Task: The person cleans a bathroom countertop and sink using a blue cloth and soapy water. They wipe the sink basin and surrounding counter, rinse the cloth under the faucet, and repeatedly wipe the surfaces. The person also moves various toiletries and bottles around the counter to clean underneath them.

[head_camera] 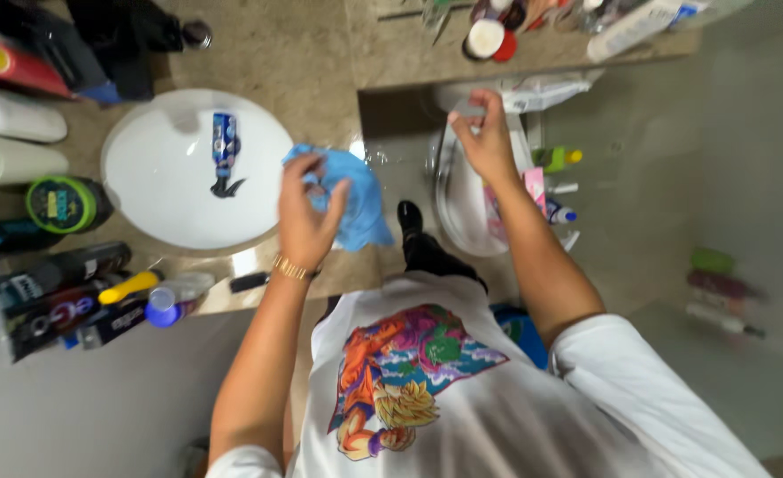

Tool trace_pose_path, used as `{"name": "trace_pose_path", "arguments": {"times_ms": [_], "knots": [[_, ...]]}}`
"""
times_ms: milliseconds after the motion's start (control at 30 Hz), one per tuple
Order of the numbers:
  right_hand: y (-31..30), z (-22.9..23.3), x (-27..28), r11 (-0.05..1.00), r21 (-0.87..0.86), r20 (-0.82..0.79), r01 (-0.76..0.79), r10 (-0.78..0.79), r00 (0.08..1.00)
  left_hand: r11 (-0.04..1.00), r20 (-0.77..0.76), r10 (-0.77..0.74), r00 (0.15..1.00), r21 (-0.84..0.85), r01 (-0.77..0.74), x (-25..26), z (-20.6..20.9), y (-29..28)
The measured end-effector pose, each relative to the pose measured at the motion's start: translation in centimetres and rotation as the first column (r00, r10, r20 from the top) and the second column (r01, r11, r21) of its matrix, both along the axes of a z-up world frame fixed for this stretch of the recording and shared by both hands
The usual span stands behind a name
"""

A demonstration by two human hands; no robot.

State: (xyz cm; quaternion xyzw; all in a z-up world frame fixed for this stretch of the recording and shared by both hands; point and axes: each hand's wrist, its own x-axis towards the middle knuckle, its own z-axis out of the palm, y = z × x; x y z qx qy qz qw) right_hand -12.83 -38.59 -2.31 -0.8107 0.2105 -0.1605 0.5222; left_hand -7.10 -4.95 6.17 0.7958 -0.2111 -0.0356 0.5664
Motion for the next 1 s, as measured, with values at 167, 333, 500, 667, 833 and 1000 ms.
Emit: {"name": "trace_pose_path", "arguments": {"times_ms": [167, 333, 500, 667, 833, 1000], "knots": [[-4.4, -0.7, -0.7, 0.994, 0.077, -0.061, -0.075, 0.079, 0.995, 0.992, 0.194, -0.121, 0.973, 0.04, 0.116, 10.3, -6.3, -18.8], [-5.7, 0.1, -1.9, 0.953, 0.297, -0.073, -0.063, 0.089, 0.993, 0.994, 0.258, 0.066, 0.964, 0.071, -0.087, 16.3, -11.5, -28.7], [-6.5, 1.3, -1.6, 0.93, 0.354, -0.086, -0.1, 0.139, 0.987, 0.979, 0.04, 0.162, 0.986, 0.117, -0.165, 15.5, -11.1, -30.9], [-6.6, 1.1, 2.8, 0.917, 0.378, -0.023, -0.127, 0.146, 0.989, 0.982, -0.113, 0.185, 0.976, -0.026, -0.189, 14.9, -11.3, -27.2], [-5.4, 0.3, 9.3, 0.952, 0.194, -0.01, -0.237, 0.244, 0.97, 0.934, -0.424, 0.058, 0.904, -0.297, -0.199, 15.0, -11.5, -20.9], [-2.3, -0.7, 12.6, 0.844, 0.43, -0.045, -0.322, 0.376, 0.926, 0.876, -0.479, -0.163, 0.863, -0.472, -0.097, 14.5, -11.3, -14.7]]}}
